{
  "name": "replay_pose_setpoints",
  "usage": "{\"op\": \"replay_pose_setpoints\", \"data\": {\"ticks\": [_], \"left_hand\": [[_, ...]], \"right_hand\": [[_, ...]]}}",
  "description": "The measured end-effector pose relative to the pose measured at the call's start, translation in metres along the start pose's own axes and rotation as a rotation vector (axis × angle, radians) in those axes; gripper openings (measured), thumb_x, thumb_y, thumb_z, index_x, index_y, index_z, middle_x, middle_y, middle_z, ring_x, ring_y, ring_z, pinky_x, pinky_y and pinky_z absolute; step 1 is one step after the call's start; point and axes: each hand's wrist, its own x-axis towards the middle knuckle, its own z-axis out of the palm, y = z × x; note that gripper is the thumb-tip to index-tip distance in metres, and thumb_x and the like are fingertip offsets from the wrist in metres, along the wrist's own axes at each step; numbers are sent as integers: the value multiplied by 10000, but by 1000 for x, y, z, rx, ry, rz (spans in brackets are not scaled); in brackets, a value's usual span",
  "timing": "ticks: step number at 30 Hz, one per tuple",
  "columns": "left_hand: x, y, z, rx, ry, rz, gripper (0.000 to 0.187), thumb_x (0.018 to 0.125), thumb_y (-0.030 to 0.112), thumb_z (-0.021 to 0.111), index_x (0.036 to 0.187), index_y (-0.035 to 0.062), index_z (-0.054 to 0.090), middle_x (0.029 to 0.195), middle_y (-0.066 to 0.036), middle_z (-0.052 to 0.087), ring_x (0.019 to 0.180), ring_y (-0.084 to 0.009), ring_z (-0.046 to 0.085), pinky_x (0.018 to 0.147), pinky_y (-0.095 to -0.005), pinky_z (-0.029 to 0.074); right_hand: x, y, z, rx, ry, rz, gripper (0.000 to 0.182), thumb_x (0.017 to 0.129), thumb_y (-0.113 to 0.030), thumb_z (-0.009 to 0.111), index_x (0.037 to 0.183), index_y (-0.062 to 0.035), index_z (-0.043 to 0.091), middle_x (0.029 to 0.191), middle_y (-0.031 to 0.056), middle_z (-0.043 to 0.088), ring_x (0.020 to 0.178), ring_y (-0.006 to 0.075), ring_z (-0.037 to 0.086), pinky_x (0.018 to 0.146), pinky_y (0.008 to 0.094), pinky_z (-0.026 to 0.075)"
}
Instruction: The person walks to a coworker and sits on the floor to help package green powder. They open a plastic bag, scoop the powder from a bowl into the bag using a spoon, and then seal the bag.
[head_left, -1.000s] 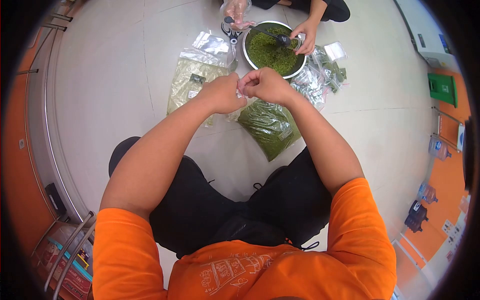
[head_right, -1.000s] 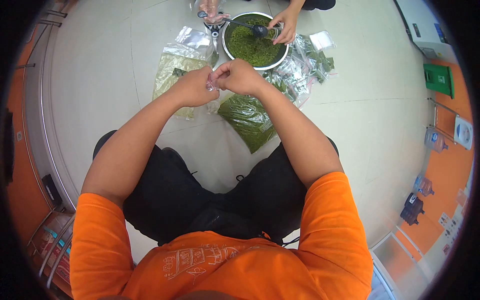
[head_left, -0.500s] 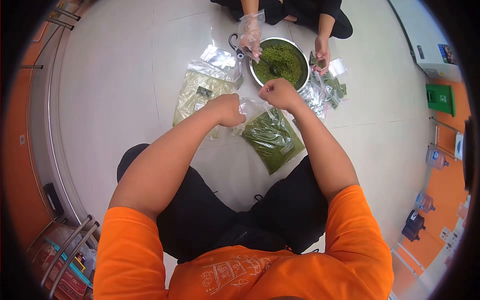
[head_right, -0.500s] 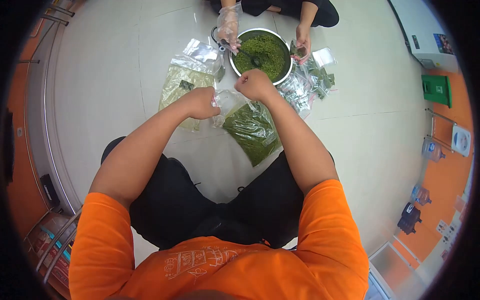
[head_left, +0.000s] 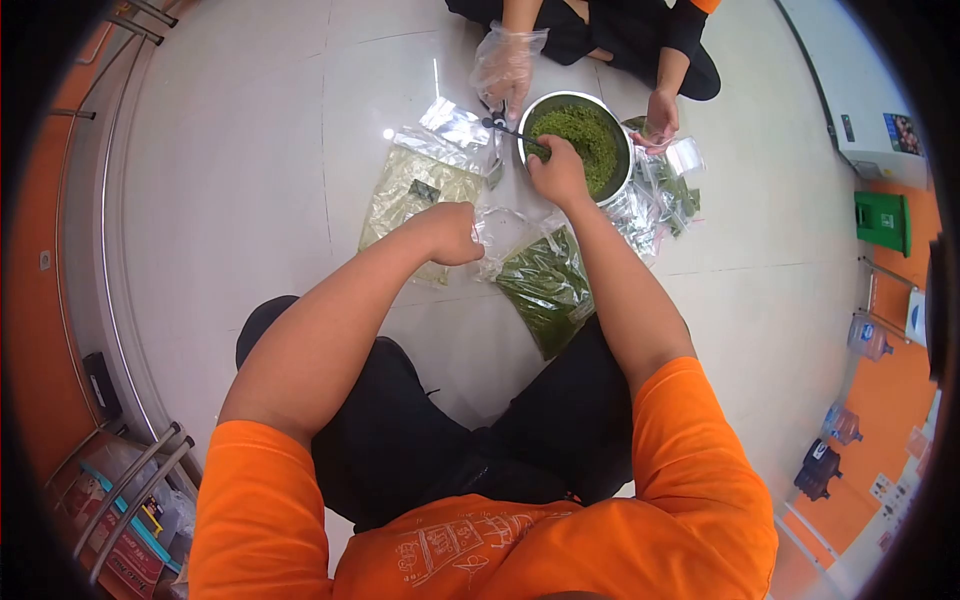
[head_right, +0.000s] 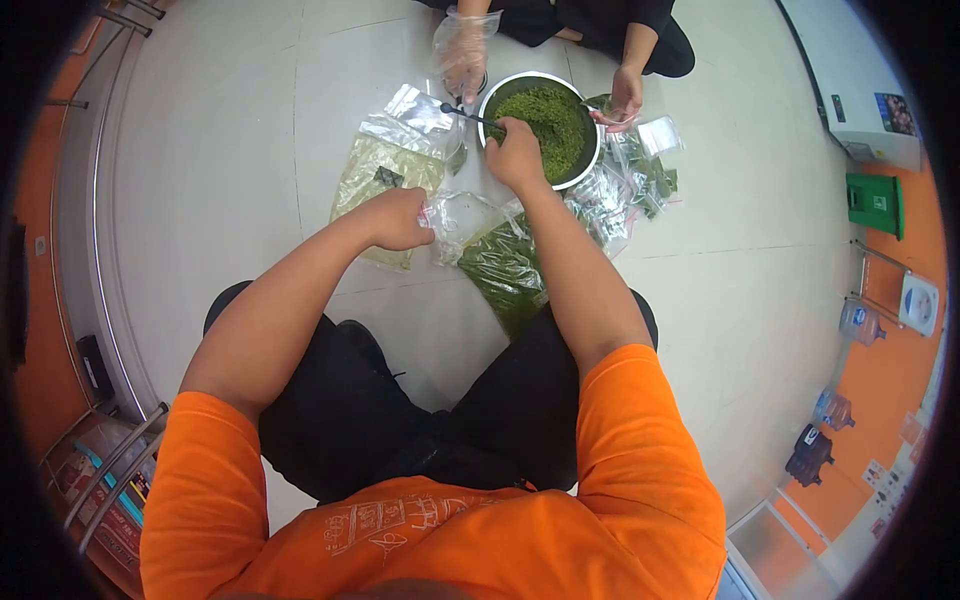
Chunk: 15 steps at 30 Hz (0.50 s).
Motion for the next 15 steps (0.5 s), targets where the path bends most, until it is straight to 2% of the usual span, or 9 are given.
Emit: {"op": "replay_pose_setpoints", "data": {"ticks": [3,9,10,13,14,15], "left_hand": [[-6,-8,-3,-8,-24,-13,512,768,321,690,1089,-64,584,1072,-276,648,1026,-406,626,895,-431,493],[-9,-23,-5,-30,59,-2,491,766,316,692,1068,-60,596,1041,-273,658,999,-408,635,882,-431,497],[-9,-24,-2,-31,65,-3,487,766,315,692,1065,-58,598,1036,-272,660,995,-408,637,880,-431,498],[-6,-23,-3,-38,56,-2,489,766,314,690,1067,-59,595,1041,-272,657,1001,-405,635,881,-430,498],[-4,-22,-4,-32,57,2,489,766,314,691,1066,-60,593,1043,-272,656,1003,-404,635,882,-431,498],[-2,-19,-4,-27,58,5,490,765,314,692,1066,-60,592,1045,-272,655,1006,-402,635,882,-431,498]], "right_hand": [[12,-2,14,96,31,-49,406,838,-145,646,1229,-37,612,1295,251,542,1189,397,534,1021,425,433],[11,-24,19,-182,-43,-61,352,837,-152,675,1188,-135,680,1378,218,440,1208,427,460,1043,450,410],[9,-25,15,-192,-26,-83,269,831,-148,688,1098,-126,714,1295,200,500,1174,393,488,1003,441,438],[11,-27,-1,-162,-115,-83,207,835,-137,685,1038,-110,718,1218,183,545,1175,371,492,972,442,455],[12,-25,-5,-153,-55,-122,164,848,-123,661,998,-72,704,1120,190,587,1112,376,544,933,449,476],[12,-27,-16,-160,-88,-83,166,853,-126,654,998,-58,699,1111,201,597,1087,384,562,921,456,481]]}}
